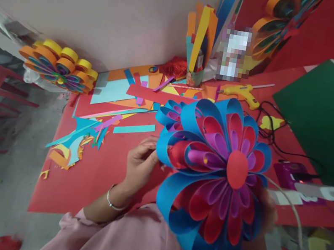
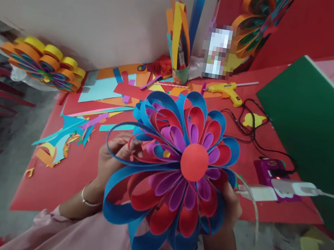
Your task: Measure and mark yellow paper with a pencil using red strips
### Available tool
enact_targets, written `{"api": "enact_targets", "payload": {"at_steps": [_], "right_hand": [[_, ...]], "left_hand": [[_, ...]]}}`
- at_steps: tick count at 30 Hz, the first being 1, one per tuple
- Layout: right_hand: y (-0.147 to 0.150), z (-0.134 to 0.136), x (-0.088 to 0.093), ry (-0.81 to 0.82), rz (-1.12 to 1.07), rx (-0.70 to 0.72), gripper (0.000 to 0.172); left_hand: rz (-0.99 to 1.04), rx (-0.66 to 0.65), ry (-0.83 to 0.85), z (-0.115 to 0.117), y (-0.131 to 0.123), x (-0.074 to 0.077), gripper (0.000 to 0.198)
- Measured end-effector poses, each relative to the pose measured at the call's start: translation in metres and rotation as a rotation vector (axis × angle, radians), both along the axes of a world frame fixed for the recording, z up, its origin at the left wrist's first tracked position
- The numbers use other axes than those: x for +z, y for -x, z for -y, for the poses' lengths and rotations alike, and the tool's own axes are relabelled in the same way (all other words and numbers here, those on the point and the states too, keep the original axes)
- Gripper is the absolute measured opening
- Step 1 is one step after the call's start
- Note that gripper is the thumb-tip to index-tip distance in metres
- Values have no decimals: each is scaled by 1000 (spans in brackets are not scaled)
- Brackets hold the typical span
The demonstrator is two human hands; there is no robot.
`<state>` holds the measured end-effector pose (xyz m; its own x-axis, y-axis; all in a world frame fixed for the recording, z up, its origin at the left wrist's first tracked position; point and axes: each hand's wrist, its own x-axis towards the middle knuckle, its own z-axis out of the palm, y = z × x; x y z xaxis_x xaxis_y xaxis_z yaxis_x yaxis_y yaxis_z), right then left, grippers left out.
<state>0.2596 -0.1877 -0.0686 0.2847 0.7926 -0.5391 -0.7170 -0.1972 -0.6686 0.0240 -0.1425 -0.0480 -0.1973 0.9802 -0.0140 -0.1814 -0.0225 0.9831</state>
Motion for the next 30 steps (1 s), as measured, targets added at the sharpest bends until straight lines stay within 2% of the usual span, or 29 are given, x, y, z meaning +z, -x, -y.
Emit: {"api": "enact_targets", "payload": {"at_steps": [3,6,10,12,15,19,22,26,30], "right_hand": [[7,-10,11,2,-15,4,23],[11,-17,18,-60,-6,-1,28],[15,-24,25,-139,-57,121,33],[17,-29,27,-152,-58,135,31],[20,-35,26,-177,-17,72,25],[23,-39,22,-177,-52,111,23],[26,-41,22,-208,-59,136,27],[32,-44,21,-352,-2,85,26],[41,-48,17,-482,219,94,26]], "left_hand": [[85,17,30,3,-2,2,18],[36,-2,26,3,-3,4,22],[-10,-45,69,2,-6,4,24],[-42,-57,75,3,-9,4,26],[-96,-95,93,4,-11,9,32],[-35,-141,214,0,-10,14,35],[28,-174,279,-3,-5,8,36],[22,-289,278,-3,-2,-5,35],[-30,-420,310,2,-12,-5,39]]}}
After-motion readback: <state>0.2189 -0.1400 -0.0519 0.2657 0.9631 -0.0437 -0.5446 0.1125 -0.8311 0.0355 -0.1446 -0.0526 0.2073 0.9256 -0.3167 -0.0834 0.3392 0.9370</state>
